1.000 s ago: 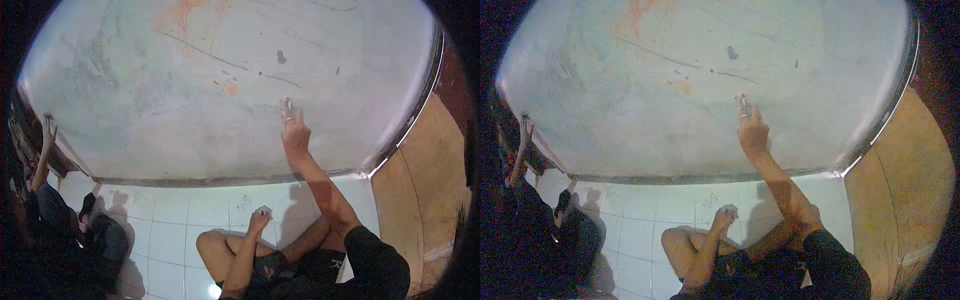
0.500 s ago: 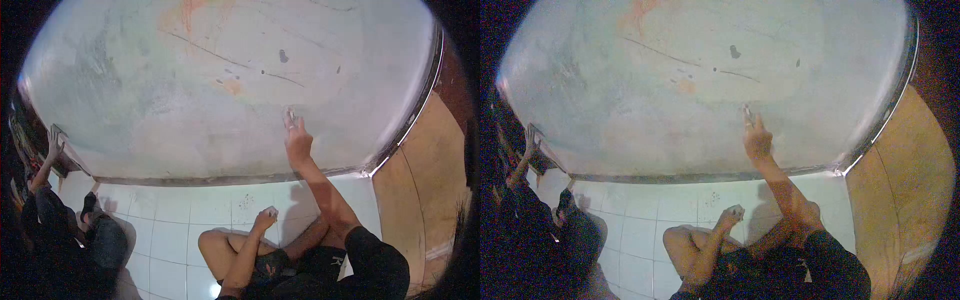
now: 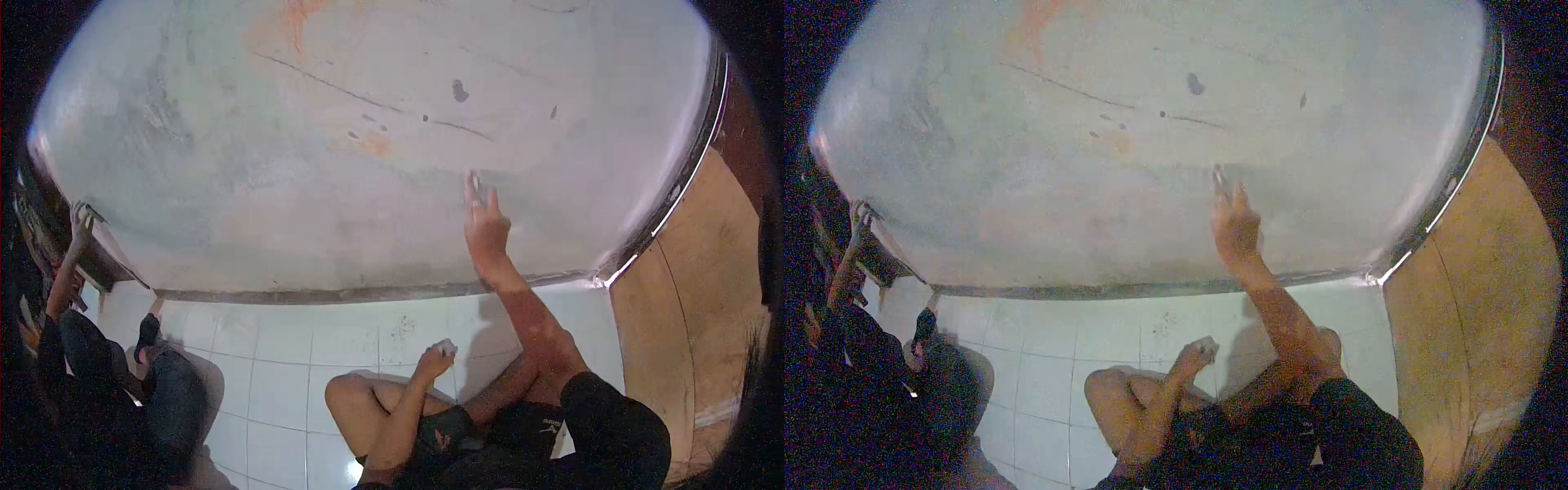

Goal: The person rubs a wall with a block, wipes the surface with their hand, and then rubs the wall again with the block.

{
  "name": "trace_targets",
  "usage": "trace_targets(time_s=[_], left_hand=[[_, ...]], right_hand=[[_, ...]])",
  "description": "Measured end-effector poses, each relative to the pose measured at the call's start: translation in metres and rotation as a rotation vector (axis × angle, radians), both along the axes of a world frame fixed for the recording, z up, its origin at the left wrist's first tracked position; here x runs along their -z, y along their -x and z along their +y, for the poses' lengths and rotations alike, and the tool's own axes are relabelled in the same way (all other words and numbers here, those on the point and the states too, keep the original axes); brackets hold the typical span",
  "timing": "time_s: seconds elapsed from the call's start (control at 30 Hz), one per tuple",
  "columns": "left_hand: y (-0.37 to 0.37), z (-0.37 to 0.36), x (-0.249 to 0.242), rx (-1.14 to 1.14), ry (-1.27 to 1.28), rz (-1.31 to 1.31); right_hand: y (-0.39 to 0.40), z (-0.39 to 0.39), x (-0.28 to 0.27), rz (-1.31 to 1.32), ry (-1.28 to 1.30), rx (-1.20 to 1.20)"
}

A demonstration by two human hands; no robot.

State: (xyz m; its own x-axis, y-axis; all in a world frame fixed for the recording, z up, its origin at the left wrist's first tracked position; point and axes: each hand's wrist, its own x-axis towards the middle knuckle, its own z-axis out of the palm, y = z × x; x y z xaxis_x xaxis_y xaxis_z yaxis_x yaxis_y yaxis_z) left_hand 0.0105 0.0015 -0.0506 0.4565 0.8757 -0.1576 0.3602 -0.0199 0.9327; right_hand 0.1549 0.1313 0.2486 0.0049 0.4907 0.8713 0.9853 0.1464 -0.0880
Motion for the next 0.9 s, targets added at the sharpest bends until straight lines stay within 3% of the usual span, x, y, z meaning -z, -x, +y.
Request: trace_targets(time_s=[0.07,0.1,0.27,0.37,0.53,0.67,0.73,0.77,0.9], left_hand=[[-0.002,0.004,-0.005,0.042,-0.013,0.080],[0.000,0.004,-0.006,0.042,-0.104,0.050],[-0.005,0.001,0.013,0.052,-0.064,0.030],[-0.006,0.001,0.024,0.106,-0.107,0.101],[-0.006,0.000,-0.006,0.039,-0.175,0.081],[0.001,0.004,-0.019,0.083,-0.135,0.163],[0.000,-0.004,-0.047,0.057,-0.018,0.077],[-0.002,0.004,-0.023,0.071,-0.002,0.043],[0.002,-0.009,-0.031,0.021,0.015,-0.031]], right_hand=[[-0.007,-0.015,0.015,0.059,0.246,-0.046],[-0.005,-0.011,0.016,0.038,0.181,-0.033],[0.011,-0.002,-0.003,0.014,-0.109,0.048],[0.008,-0.012,0.000,0.033,0.007,0.075],[0.016,0.003,-0.036,0.051,-0.127,0.005],[0.006,-0.005,0.009,-0.053,-0.155,0.041],[0.008,-0.003,0.001,-0.019,-0.071,-0.018],[0.016,-0.002,-0.016,0.028,-0.029,-0.043],[0.041,-0.011,-0.073,0.038,0.129,-0.095]])
